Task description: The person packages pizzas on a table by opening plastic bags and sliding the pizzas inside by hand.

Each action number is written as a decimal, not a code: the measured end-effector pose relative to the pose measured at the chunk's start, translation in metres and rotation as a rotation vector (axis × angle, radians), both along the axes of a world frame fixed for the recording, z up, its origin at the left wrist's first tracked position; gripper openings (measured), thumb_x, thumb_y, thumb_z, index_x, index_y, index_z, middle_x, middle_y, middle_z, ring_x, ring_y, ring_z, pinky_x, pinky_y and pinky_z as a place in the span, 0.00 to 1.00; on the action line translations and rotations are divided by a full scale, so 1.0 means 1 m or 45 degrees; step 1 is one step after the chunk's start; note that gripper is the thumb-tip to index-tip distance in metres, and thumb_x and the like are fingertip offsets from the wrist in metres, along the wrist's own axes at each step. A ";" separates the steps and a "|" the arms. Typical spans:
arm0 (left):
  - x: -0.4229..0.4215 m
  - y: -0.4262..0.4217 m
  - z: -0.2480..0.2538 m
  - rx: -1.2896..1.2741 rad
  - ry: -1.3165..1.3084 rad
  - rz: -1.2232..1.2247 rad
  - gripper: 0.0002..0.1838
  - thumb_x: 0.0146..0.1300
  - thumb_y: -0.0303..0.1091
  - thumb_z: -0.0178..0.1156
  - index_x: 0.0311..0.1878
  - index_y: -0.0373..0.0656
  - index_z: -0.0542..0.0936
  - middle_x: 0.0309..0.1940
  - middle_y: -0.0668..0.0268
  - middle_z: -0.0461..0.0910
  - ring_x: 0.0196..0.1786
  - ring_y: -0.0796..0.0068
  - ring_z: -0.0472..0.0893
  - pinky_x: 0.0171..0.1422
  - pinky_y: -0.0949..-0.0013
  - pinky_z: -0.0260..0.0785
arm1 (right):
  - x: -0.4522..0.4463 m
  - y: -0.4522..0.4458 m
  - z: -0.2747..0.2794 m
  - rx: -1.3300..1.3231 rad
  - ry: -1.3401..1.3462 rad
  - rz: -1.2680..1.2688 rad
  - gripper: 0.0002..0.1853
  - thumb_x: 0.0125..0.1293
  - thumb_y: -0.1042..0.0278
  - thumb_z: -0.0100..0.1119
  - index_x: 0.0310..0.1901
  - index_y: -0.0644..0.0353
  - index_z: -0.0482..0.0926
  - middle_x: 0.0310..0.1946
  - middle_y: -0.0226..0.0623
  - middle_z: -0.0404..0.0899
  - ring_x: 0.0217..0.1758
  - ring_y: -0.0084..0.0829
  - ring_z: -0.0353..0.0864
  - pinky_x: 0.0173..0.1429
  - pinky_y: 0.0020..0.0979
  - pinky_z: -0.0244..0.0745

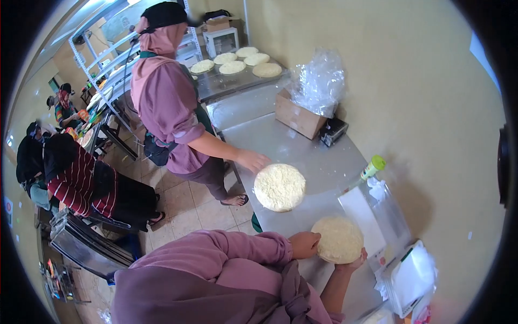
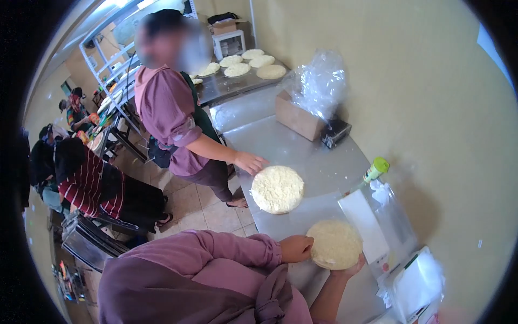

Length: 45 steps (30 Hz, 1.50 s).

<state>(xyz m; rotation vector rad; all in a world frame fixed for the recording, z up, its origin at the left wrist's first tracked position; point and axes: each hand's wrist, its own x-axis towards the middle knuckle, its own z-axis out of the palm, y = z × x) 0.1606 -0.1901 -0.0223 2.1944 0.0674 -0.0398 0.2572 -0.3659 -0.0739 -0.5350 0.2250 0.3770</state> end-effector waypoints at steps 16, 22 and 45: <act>0.010 -0.006 0.005 0.132 0.082 0.023 0.08 0.53 0.31 0.51 0.34 0.37 0.70 0.31 0.50 0.75 0.36 0.49 0.75 0.40 0.53 0.66 | 0.007 -0.035 0.007 -0.002 0.227 0.028 0.32 0.49 0.59 0.42 0.56 0.69 0.65 0.52 0.51 0.71 0.53 0.49 0.72 0.59 0.49 0.66; 0.006 -0.006 -0.024 0.227 0.081 0.097 0.09 0.54 0.34 0.50 0.34 0.39 0.69 0.30 0.53 0.74 0.36 0.49 0.75 0.41 0.52 0.66 | -0.007 -0.026 0.005 -0.091 0.338 0.031 0.30 0.45 0.65 0.42 0.54 0.70 0.66 0.52 0.51 0.70 0.53 0.48 0.72 0.59 0.48 0.67; 0.000 -0.016 0.003 -0.107 0.150 0.082 0.09 0.51 0.27 0.55 0.35 0.40 0.67 0.23 0.56 0.73 0.26 0.55 0.75 0.30 0.61 0.66 | -0.012 -0.030 -0.023 -0.017 0.308 -0.331 0.31 0.42 0.70 0.41 0.52 0.77 0.65 0.51 0.56 0.69 0.52 0.51 0.72 0.59 0.47 0.67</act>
